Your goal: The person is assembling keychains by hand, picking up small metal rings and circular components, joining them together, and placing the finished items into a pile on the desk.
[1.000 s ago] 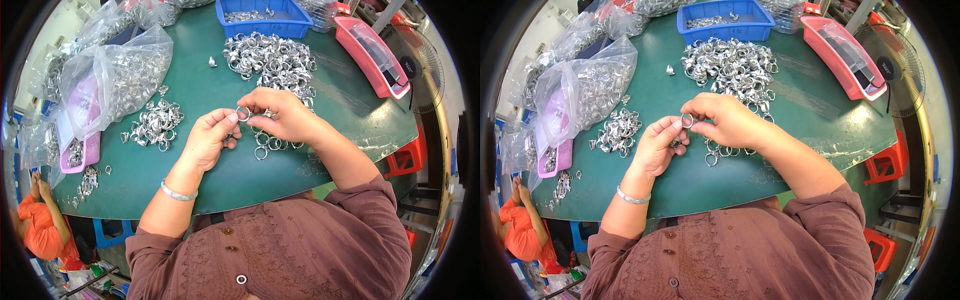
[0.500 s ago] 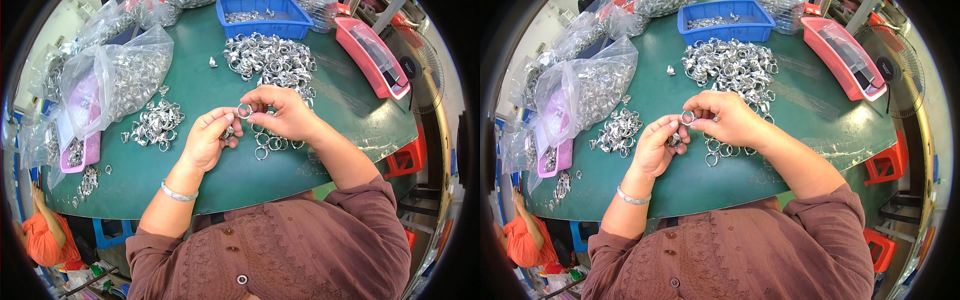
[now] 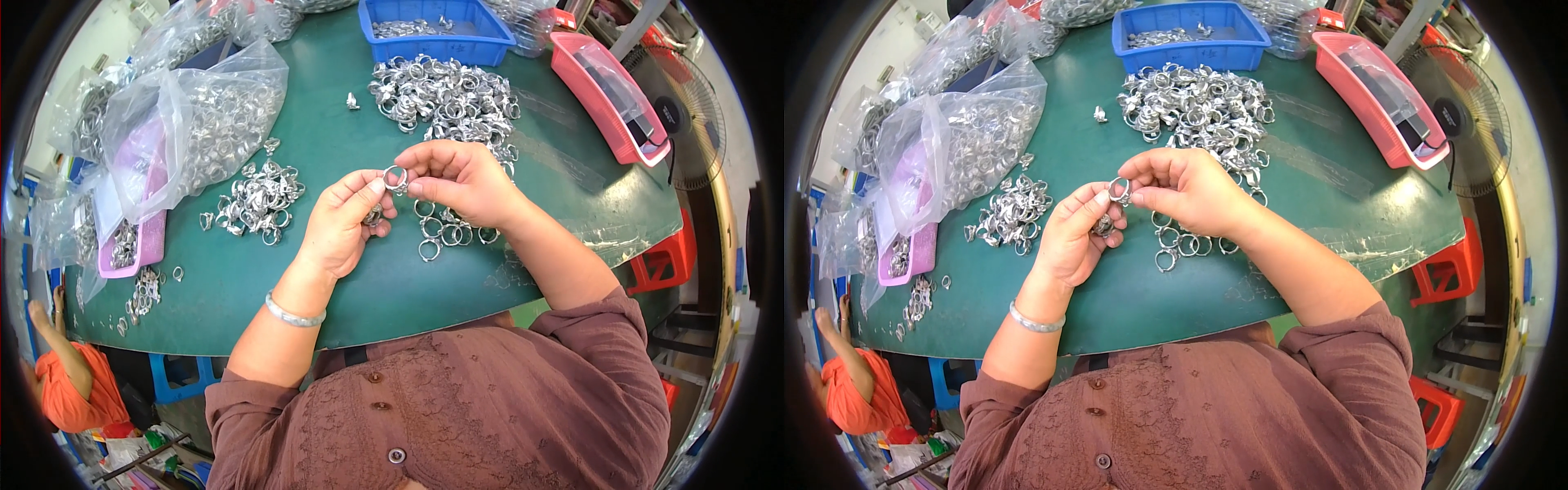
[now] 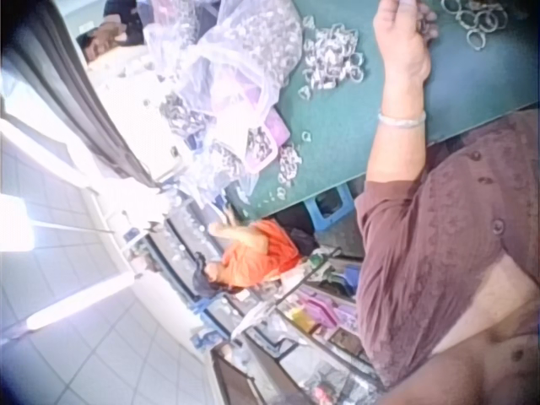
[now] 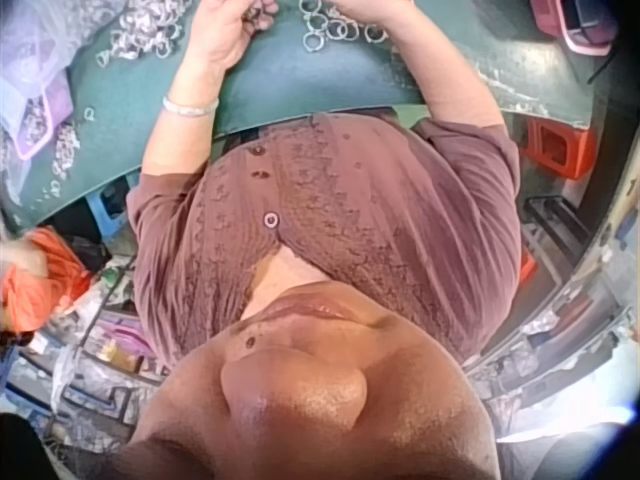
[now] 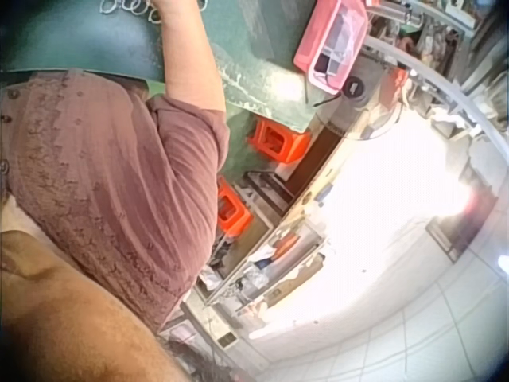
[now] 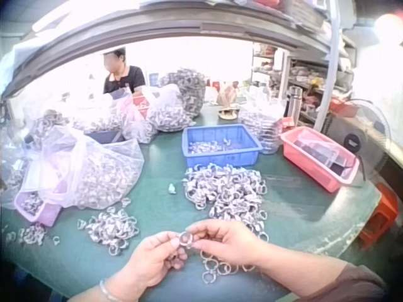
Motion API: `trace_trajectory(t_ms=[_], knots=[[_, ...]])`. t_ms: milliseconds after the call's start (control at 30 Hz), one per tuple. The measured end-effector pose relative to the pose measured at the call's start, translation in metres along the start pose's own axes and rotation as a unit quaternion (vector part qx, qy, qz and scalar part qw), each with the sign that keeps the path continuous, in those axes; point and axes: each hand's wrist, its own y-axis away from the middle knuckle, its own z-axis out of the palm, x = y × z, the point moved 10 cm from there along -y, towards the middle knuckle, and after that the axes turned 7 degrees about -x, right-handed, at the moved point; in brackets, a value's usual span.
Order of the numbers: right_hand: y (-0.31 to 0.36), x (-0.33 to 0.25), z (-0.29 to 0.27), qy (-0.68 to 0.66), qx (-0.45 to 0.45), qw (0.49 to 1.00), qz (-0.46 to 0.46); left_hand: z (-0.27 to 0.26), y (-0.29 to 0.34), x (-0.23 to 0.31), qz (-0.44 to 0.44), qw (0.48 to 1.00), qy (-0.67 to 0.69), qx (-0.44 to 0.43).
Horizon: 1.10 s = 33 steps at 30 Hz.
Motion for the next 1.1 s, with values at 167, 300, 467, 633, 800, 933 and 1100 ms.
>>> trace_trajectory(t_ms=[167,300,467,633,800,933,1100], knots=[[0.001,0.005,0.000,-0.046,0.010,0.998,0.051,-0.001,0.000,-0.002,-0.014,1.000,0.019,-0.002],[0.001,0.008,0.000,-0.064,0.011,0.996,0.058,-0.001,0.000,-0.003,-0.020,1.000,0.018,-0.006],[0.001,0.008,0.000,-0.067,0.010,0.996,0.052,0.000,0.000,-0.004,-0.020,1.000,0.020,-0.007],[0.000,0.005,0.001,-0.051,0.009,0.998,0.041,-0.003,-0.001,-0.002,-0.008,1.000,0.010,0.005],[0.001,0.002,0.000,-0.012,0.011,1.000,0.012,-0.004,-0.001,-0.002,0.000,1.000,0.008,0.009],[0.001,-0.002,0.003,-0.003,0.008,1.000,0.004,-0.005,-0.001,0.000,0.006,1.000,0.002,0.011],[0.001,-0.003,0.004,-0.001,0.005,1.000,-0.001,-0.003,-0.001,0.002,0.012,1.000,-0.005,0.012]])
